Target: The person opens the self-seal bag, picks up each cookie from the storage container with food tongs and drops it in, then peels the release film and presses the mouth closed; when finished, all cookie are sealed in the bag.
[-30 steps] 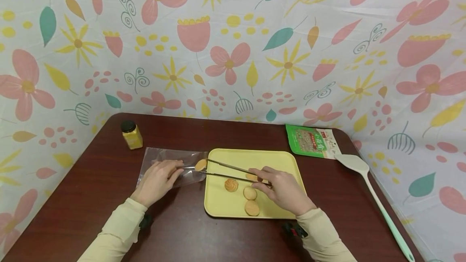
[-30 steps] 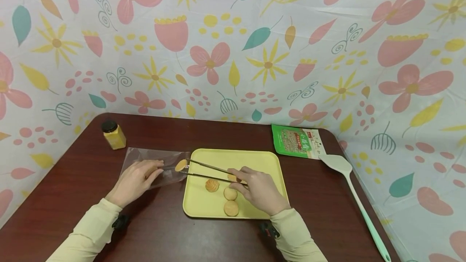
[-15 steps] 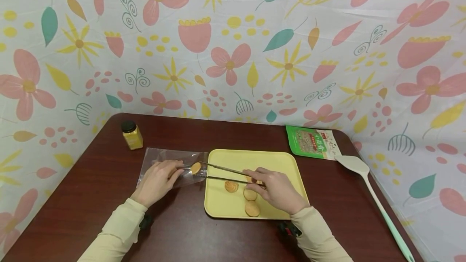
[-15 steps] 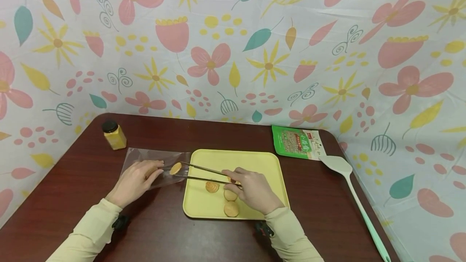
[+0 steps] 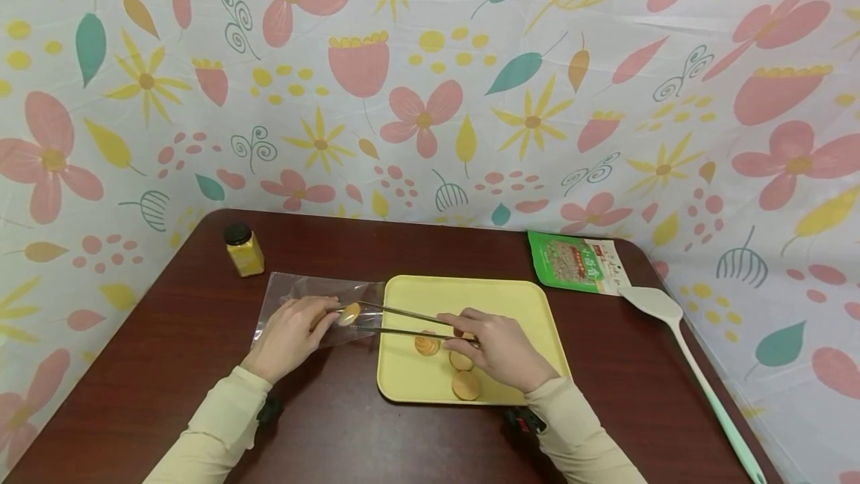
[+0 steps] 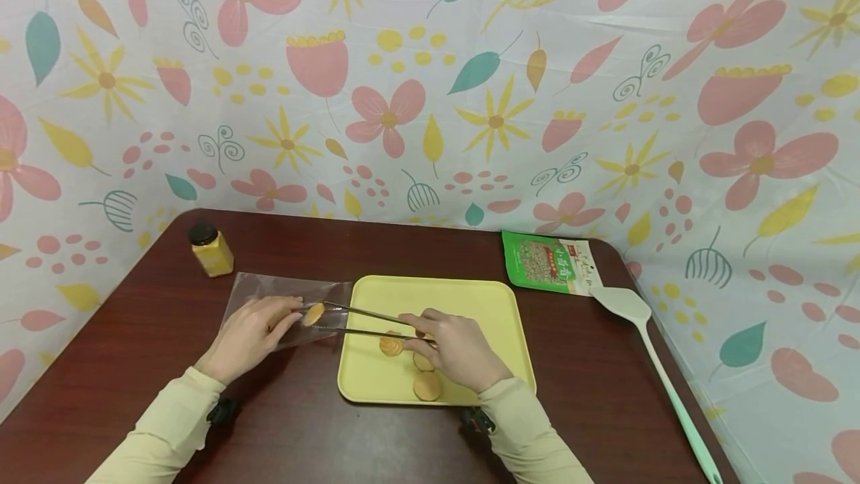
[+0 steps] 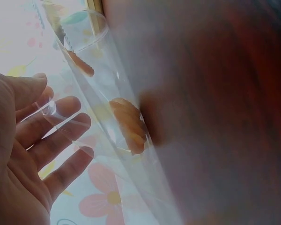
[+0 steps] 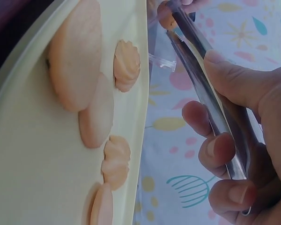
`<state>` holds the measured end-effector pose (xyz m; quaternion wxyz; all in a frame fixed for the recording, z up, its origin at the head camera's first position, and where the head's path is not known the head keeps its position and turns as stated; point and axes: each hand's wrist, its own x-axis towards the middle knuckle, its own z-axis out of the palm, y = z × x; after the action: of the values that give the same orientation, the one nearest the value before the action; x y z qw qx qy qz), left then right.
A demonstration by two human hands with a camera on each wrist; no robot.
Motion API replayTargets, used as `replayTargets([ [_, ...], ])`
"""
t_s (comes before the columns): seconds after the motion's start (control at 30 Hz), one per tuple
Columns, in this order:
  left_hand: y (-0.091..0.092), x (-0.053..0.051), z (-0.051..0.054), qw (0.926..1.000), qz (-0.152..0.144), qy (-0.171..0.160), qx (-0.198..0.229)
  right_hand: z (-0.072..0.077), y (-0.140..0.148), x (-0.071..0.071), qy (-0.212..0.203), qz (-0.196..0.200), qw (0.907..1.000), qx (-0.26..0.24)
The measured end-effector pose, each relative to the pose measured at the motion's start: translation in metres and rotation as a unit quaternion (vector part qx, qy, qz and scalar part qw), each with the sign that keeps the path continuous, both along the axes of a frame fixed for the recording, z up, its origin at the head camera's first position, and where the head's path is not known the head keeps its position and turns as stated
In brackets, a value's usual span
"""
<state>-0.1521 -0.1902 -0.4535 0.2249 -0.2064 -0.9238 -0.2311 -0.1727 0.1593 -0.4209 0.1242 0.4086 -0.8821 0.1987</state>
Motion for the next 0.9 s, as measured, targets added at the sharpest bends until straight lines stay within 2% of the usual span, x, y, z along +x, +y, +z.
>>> replayTargets([
  [0.27,0.000,0.000,-0.001,1.0000,-0.001,0.000,0.000,0.000,-0.006,-0.002,0.004,0.008,1.0000,0.000],
  [0.6,0.000,-0.001,-0.001,0.9998,-0.014,0.012,0.011,0.002,-0.020,-0.006,-0.008,0.009,0.9999,0.011],
  [0.9,-0.001,-0.002,-0.001,0.9997,-0.015,0.019,0.001,-0.001,-0.028,-0.008,-0.024,0.009,0.9995,0.019],
])
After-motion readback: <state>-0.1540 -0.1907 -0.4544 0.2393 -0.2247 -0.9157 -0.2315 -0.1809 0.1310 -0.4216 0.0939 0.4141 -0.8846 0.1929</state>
